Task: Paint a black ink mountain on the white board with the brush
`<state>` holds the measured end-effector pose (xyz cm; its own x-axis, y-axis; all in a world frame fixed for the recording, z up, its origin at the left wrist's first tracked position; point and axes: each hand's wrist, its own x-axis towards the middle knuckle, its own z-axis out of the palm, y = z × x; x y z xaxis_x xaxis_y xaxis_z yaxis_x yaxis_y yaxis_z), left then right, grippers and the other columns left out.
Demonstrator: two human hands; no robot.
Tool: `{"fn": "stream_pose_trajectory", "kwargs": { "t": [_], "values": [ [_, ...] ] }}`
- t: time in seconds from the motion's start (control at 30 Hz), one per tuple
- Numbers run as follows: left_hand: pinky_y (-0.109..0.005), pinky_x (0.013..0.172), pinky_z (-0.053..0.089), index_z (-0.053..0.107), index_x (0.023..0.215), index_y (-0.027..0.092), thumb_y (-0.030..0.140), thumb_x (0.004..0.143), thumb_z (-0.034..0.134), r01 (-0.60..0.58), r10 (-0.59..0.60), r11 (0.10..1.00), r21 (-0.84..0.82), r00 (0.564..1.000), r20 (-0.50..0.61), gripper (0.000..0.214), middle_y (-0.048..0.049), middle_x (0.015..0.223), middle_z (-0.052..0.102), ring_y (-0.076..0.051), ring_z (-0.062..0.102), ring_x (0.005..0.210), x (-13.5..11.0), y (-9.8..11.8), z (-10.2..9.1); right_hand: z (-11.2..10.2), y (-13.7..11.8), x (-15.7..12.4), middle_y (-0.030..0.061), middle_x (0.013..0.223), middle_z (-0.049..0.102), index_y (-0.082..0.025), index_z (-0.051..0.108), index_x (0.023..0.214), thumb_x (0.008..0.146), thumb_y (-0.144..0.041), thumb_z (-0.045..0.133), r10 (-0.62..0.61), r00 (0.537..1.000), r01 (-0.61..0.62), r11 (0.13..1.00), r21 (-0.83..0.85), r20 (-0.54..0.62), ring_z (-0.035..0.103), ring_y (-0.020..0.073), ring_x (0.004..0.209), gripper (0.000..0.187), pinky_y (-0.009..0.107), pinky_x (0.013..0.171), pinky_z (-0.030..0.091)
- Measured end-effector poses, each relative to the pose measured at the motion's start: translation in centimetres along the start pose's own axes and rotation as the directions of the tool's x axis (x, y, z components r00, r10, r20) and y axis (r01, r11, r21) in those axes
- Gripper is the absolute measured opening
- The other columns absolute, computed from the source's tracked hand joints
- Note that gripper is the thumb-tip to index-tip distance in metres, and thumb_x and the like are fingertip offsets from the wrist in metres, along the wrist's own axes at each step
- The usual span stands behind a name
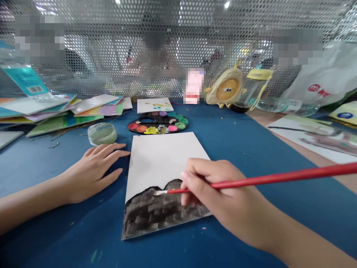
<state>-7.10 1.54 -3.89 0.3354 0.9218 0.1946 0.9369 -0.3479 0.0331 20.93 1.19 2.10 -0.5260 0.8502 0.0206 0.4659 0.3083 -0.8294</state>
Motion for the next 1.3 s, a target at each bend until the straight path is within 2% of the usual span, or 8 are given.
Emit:
{"fn": "stream_pose_trajectory", "kwargs": {
  "t": [0.37, 0.47, 0.6, 0.77, 0.87, 1.03, 1.2, 1.3],
  "values": [
    [-0.053, 0.102, 0.034, 0.047, 0.121, 0.027, 0.041, 0.087, 0.031, 0.007, -0.007, 1.000, 0.001, 1.000, 0.027, 0.040, -0.0085, 0.135, 0.045, -0.028, 0.039, 0.125, 0.2, 0.0, 0.0, -0.4, 0.4, -0.1, 0.0021, 0.060, 0.063, -0.020, 0.052, 0.063, 0.091, -0.045, 0.042, -0.061, 0.998, 0.062, 0.997, -0.041, 0.011, 0.058, 0.0120, 0.056, 0.040, 0.021, 0.049, 0.044],
    [-0.053, 0.102, 0.034, 0.047, 0.122, 0.026, 0.041, 0.087, 0.030, 0.007, -0.007, 1.000, 0.007, 0.999, 0.033, 0.041, -0.0089, 0.136, 0.044, -0.029, 0.039, 0.125, 0.2, 0.0, 0.0, -0.7, 0.4, -0.2, 0.0016, 0.061, 0.062, -0.020, 0.053, 0.063, 0.092, -0.044, 0.040, -0.080, 0.996, 0.084, 0.991, -0.105, 0.049, 0.057, 0.0121, 0.056, 0.039, 0.022, 0.049, 0.043],
    [-0.053, 0.102, 0.034, 0.046, 0.123, 0.026, 0.041, 0.088, 0.030, 0.002, -0.002, 1.000, 0.014, 1.000, 0.019, 0.042, -0.0090, 0.135, 0.045, -0.029, 0.039, 0.124, 0.0, 0.0, 0.1, -0.8, 0.6, -0.5, 0.0005, 0.059, 0.060, -0.021, 0.051, 0.063, 0.094, -0.041, 0.035, -0.130, 0.991, 0.132, 0.981, -0.140, 0.019, 0.055, 0.0125, 0.055, 0.040, 0.024, 0.050, 0.041],
    [-0.053, 0.101, 0.035, 0.046, 0.124, 0.026, 0.042, 0.088, 0.030, -0.002, 0.001, 1.000, 0.017, 1.000, 0.026, 0.042, -0.0091, 0.135, 0.044, -0.029, 0.039, 0.124, 0.1, -0.1, 0.1, -0.7, 0.4, -0.9, 0.0002, 0.058, 0.056, -0.021, 0.050, 0.065, 0.095, -0.040, 0.032, -0.159, 0.982, 0.181, 0.947, -0.264, 0.101, 0.051, 0.0119, 0.051, 0.040, 0.025, 0.048, 0.037],
    [-0.054, 0.100, 0.036, 0.046, 0.123, 0.026, 0.043, 0.088, 0.030, 0.001, -0.001, 1.000, 0.020, 0.999, 0.033, 0.042, -0.0093, 0.136, 0.043, -0.029, 0.039, 0.125, 0.2, -0.1, 0.1, -0.8, 0.3, -1.1, 0.0004, 0.055, 0.055, -0.021, 0.051, 0.061, 0.096, -0.037, 0.030, -0.187, 0.979, 0.201, 0.943, -0.265, 0.077, 0.050, 0.0112, 0.049, 0.043, 0.025, 0.046, 0.036],
    [-0.054, 0.100, 0.035, 0.046, 0.123, 0.026, 0.043, 0.088, 0.028, -0.007, 0.006, 1.000, 0.017, 0.999, 0.039, 0.043, -0.0095, 0.136, 0.043, -0.030, 0.038, 0.125, 0.2, -0.1, 0.2, -0.8, 0.3, -1.4, -0.0005, 0.060, 0.057, -0.020, 0.051, 0.068, 0.096, -0.032, 0.033, -0.290, 0.944, 0.324, 0.910, -0.261, 0.158, 0.052, 0.0107, 0.053, 0.035, 0.024, 0.049, 0.037],
    [-0.054, 0.100, 0.035, 0.046, 0.123, 0.026, 0.044, 0.088, 0.028, -0.009, 0.008, 1.000, 0.018, 0.999, 0.034, 0.043, -0.0094, 0.136, 0.043, -0.030, 0.038, 0.125, 0.2, -0.2, 0.3, -0.6, 0.4, -1.5, -0.0027, 0.060, 0.057, -0.020, 0.050, 0.070, 0.096, -0.027, 0.034, -0.354, 0.928, 0.371, 0.909, -0.192, 0.115, 0.052, 0.0078, 0.055, 0.032, 0.020, 0.053, 0.039],
    [-0.054, 0.100, 0.035, 0.046, 0.122, 0.026, 0.043, 0.088, 0.028, -0.011, 0.010, 1.000, 0.016, 0.999, 0.035, 0.043, -0.0092, 0.135, 0.044, -0.029, 0.039, 0.125, 0.2, -0.2, 0.3, -0.5, 0.3, -1.5, -0.0018, 0.064, 0.058, -0.020, 0.052, 0.076, 0.096, -0.029, 0.036, -0.377, 0.901, 0.423, 0.873, -0.243, 0.213, 0.053, 0.0089, 0.058, 0.027, 0.021, 0.055, 0.039]
  ]
}}
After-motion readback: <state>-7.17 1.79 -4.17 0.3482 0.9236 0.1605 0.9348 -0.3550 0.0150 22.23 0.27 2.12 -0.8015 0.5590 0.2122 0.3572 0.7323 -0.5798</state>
